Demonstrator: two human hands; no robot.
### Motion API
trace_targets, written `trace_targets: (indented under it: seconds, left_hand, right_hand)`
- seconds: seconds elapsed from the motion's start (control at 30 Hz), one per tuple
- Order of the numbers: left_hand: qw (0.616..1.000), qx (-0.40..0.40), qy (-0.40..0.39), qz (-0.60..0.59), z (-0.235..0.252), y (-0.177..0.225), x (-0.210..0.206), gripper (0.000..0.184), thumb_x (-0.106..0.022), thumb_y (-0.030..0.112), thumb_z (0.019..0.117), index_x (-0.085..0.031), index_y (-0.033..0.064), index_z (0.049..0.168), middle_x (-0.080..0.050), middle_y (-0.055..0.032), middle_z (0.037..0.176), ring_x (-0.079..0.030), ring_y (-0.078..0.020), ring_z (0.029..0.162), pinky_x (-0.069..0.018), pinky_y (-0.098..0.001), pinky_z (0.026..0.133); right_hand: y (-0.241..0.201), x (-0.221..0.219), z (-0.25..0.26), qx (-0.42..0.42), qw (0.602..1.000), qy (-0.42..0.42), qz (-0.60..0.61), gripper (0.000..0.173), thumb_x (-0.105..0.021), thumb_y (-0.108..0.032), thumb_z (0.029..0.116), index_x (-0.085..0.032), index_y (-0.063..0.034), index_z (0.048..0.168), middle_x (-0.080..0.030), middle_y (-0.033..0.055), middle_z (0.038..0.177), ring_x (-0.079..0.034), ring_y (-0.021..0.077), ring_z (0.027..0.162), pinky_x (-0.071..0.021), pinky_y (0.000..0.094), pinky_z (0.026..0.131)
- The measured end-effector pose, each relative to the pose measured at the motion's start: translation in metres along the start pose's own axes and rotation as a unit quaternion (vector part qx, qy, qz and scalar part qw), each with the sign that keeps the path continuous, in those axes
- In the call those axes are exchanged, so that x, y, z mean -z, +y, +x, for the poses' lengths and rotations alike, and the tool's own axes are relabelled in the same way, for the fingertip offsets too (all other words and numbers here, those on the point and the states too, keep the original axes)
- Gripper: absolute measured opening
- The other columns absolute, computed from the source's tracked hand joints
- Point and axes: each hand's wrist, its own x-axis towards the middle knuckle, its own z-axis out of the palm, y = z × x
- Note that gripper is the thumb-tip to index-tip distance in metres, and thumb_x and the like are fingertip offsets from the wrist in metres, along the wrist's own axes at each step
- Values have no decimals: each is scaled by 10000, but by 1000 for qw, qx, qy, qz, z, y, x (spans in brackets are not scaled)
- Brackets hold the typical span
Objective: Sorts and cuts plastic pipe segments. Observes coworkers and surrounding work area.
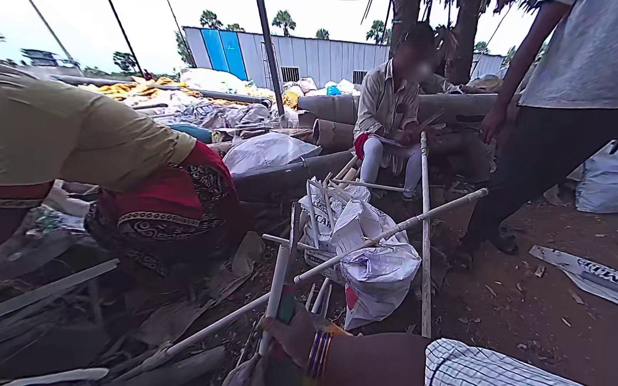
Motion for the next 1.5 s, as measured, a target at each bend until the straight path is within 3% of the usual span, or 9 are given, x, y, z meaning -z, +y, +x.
trace_targets:
  seconds: [0.3, 0.53, 0.73, 0.87, 0.93, 1.03, 1.17, 1.3, 1.5]
  left_hand:
    - [997, -14, -15, 70, 2, 4, 10, 288, -539, 112, 1021, -729, -102, 1047, -709, -323, 1032, -695, -523, 990, -538, -635, 865]
    - [968, -122, 69, 207, 9, -23, 13, 421, -492, 255, 999, -691, -77, 834, -702, -229, 812, -731, -384, 782, -564, -542, 817]
    - [975, 190, -63, 94, 4, -11, 39, 252, -526, 108, 1006, -619, -113, 1085, -660, -275, 1040, -677, -421, 917, -529, -576, 817]
    - [946, 305, 11, -107, -22, -21, 68, 250, -449, 120, 1069, -648, -24, 1023, -575, -12, 681, -550, -74, 578, -485, -258, 591]
    - [905, 333, -6, -265, -32, -13, 93, 442, -326, 186, 1123, -676, -5, 933, -586, 54, 587, -555, -15, 501, -508, -194, 535]
    - [860, 318, -37, -396, -51, 4, 120, 594, -131, 281, 1124, -590, -74, 1252, -756, -44, 907, -735, -106, 825, -606, -280, 816]
    - [796, 269, 151, -520, -48, 25, 147, 603, -71, 337, 1116, -496, -33, 1330, -729, -64, 1099, -711, -137, 1027, -579, -309, 923]
    - [604, 445, 332, -572, -50, 5, 164, 379, -368, 310, 1122, -575, -3, 1067, -689, -103, 801, -701, -171, 676, -596, -301, 593]
    - [520, 467, 452, -555, -69, -105, 201, 262, -447, 277, 1102, -518, 27, 1135, -546, -73, 813, -556, -126, 595, -506, -246, 518]
  right_hand:
    - [-4, -7, 5, -14, 1000, -1, 8, 286, -636, 2, 964, -509, 63, 1212, -666, 43, 832, -612, 44, 624, -540, 212, 593]
    - [3, -28, 4, -19, 998, -39, 34, 225, -633, 39, 939, -527, 38, 1138, -682, 21, 822, -628, 39, 628, -541, 194, 581]
    - [10, -35, -6, -15, 990, -123, 68, 231, -651, 38, 894, -565, 22, 1108, -703, 0, 874, -658, 40, 691, -560, 198, 617]
    - [7, -42, -15, 3, 976, -177, 129, 151, -649, 33, 899, -605, -36, 1026, -718, -10, 906, -633, 17, 682, -529, 183, 604]
    - [-3, -60, -12, 23, 960, -192, 205, 146, -677, 30, 887, -655, -68, 992, -738, 15, 940, -662, 41, 722, -553, 201, 633]
    - [-20, -88, -21, 14, 930, -223, 292, 167, -744, -4, 842, -705, -150, 912, -730, 13, 946, -697, 87, 790, -598, 245, 698]
    - [5, -116, -28, 115, 852, -427, 281, 182, -777, -110, 891, -714, -175, 1049, -733, -20, 1082, -671, 127, 1120, -529, 338, 1031]
    - [48, -113, -60, 93, 831, -539, 95, 118, -639, -65, 915, -737, -2, 931, -759, 38, 1057, -654, 78, 1158, -489, 275, 1070]
    - [79, -126, -82, 201, 668, -715, 46, 149, -636, -61, 927, -664, 28, 812, -742, 173, 1096, -568, 246, 1345, -393, 320, 1174]
